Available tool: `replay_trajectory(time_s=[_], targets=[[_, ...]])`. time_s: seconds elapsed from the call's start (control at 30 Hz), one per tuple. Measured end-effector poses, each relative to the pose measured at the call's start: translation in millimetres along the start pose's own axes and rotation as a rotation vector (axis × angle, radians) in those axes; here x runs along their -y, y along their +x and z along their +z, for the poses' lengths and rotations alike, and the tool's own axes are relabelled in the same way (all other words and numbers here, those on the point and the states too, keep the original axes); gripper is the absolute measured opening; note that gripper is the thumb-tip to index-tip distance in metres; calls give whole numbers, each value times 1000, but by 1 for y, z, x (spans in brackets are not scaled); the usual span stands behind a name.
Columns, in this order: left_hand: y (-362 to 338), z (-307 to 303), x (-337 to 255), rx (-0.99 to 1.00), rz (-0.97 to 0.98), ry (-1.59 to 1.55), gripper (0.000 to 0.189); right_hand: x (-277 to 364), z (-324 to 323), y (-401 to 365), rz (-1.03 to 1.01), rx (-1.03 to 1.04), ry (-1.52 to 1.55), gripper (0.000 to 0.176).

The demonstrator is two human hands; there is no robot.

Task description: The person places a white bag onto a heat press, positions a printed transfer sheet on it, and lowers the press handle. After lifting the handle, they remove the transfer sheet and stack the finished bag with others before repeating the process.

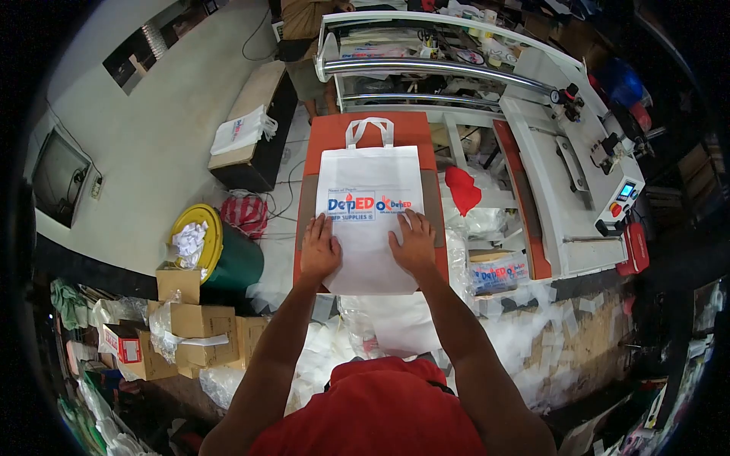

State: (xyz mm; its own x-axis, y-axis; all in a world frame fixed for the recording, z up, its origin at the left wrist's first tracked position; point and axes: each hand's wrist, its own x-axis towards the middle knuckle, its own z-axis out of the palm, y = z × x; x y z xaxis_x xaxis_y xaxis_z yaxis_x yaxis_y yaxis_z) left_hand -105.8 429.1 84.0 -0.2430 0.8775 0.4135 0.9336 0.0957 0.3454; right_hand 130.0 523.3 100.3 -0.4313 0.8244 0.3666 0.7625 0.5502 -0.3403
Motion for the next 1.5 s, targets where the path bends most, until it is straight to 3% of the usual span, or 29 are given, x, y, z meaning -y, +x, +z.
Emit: replay_trajectory(time_s=[0.63, 0.67, 0.8, 0.87, 0.9, 0.93, 1.0, 1.1, 1.17, 1.2, 1.27, 1.3, 1.37, 1.4, 1.47, 1.5], targets=[[1, -7, -3, -16, 26, -11, 50, 3, -7, 1, -5, -33, 17, 48], [1, -10, -3, -46, -3, -128, 49, 4, -14, 3, -4, -36, 16, 48], [-19, -40, 23, -229, -92, -424, 45, -21, -86, 8, 54, -316, 419, 40], [-50, -68, 46, -339, -158, -427, 41, -99, -125, -5, -49, -567, 1, 29], [-72, -80, 58, -343, -217, -367, 39, -157, -144, -25, 168, -520, -165, 26], [-98, -92, 71, -347, -275, -307, 38, -182, -182, -27, 86, -711, -278, 24], [-164, -90, 111, -333, -355, -124, 38, -241, -238, -47, 464, -687, -605, 45], [-272, -77, 151, -190, -560, 12, 35, -307, -281, -61, 613, -605, -753, 55], [-332, -77, 155, -64, -651, 121, 30, -388, -281, -76, 311, -507, -845, 60], [-362, -75, 156, -12, -666, 150, 28, -398, -284, -72, 305, -514, -843, 60], [-418, -65, 160, 227, -839, 98, 24, -405, -290, -59, 439, -301, -904, 55], [-442, -57, 164, 221, -846, 97, 24, -372, -302, -44, 585, -150, -742, 50], [-476, -45, 170, 623, -954, 8, 23, -368, -305, -26, 636, -140, -664, 47], [-485, -43, 170, 678, -946, -40, 26, -366, -308, -26, 693, -131, -588, 45], [-490, -34, 175, 964, -478, 199, 31, -357, -311, -30, 622, -190, -589, 37], [-488, -32, 166, 877, -699, 109, 32, -354, -310, -32, 575, -185, -594, 37]])
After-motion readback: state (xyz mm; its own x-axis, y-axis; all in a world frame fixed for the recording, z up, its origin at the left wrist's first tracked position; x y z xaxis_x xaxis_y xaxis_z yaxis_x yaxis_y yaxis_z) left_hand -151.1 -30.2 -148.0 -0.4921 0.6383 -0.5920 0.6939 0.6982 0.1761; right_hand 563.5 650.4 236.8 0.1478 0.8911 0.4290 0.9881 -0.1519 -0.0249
